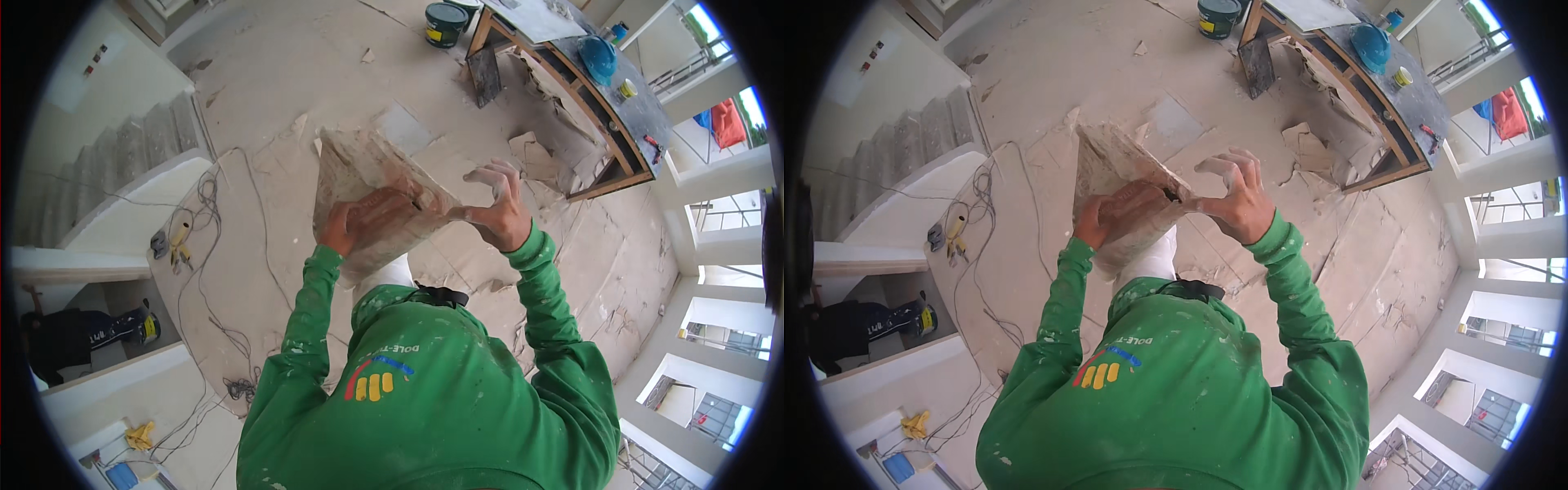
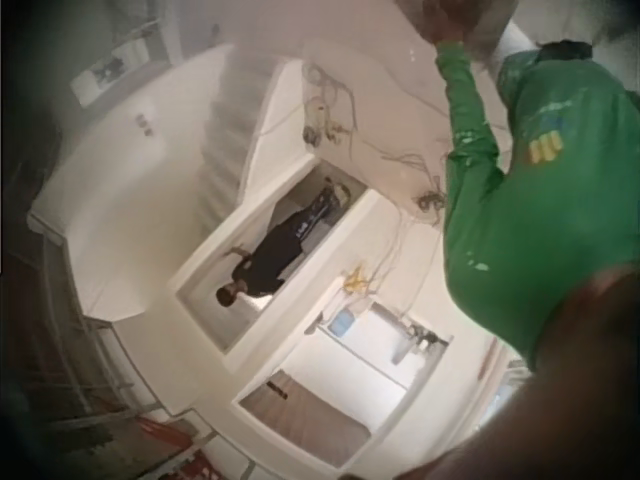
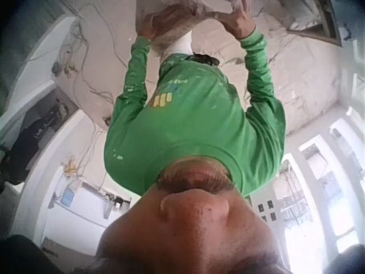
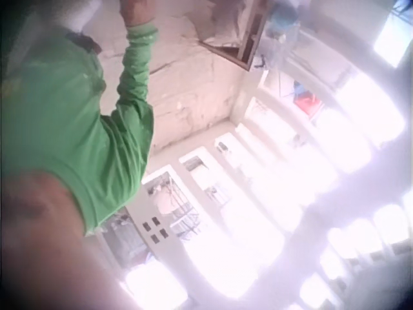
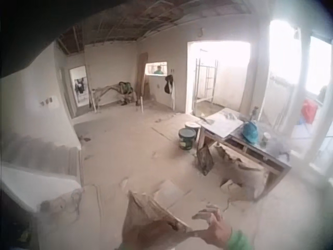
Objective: The person pours a white powder from a paper bag onto a white board and uses a trowel to spread and smooth the material across the surface.
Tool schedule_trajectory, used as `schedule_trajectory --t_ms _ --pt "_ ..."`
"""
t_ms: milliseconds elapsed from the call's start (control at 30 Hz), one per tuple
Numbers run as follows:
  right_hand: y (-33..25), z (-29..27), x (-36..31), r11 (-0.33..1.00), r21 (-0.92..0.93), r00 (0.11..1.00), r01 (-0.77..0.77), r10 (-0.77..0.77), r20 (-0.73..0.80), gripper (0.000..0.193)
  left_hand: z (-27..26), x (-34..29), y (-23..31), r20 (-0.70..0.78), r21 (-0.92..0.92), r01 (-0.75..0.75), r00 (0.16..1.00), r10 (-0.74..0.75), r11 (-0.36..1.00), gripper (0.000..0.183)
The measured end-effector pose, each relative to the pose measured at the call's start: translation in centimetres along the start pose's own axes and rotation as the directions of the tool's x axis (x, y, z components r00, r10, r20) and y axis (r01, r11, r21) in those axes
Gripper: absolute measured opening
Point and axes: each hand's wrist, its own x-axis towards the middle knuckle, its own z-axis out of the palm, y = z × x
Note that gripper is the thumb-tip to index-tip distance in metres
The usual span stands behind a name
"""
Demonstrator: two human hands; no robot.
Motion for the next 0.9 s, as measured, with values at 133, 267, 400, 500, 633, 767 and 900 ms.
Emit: schedule_trajectory --t_ms 133,267,400,500,633,767,900 --pt "8.2 -0.3 5.0 0.991 -0.089 0.995 -0.096 0.095 -0.006 0.031 -0.9 12.4 8.1 0.030 0.388 -0.104 0.995 0.100 0.916 0.096" --pt "14.9 -1.1 10.3 0.975 -0.160 0.988 -0.152 0.151 -0.014 0.035 -0.3 26.6 8.4 -0.164 0.498 0.116 0.986 -0.039 0.859 0.117" --pt "22.0 -0.1 12.3 0.959 -0.173 0.975 -0.223 0.217 -0.052 0.031 2.8 36.9 14.7 0.120 0.399 -0.198 0.979 0.163 0.895 0.114" --pt "27.9 1.8 13.0 0.957 -0.164 0.970 -0.241 0.235 -0.054 0.026 7.0 45.4 19.3 0.347 0.333 -0.338 0.912 0.218 0.880 0.110" --pt "36.5 3.2 14.4 0.974 -0.088 0.977 -0.207 0.202 -0.063 0.021 10.9 55.8 19.4 0.507 0.276 -0.381 0.838 0.203 0.883 0.105" --pt "44.7 3.1 16.9 0.974 0.053 0.975 -0.219 0.221 -0.034 0.024 12.6 62.4 20.6 0.566 0.266 -0.338 0.813 0.138 0.903 0.100" --pt "52.9 2.9 19.1 0.973 0.124 0.980 -0.193 0.198 -0.032 0.025 14.6 69.7 23.6 0.591 0.248 -0.303 0.800 0.104 0.920 0.095"
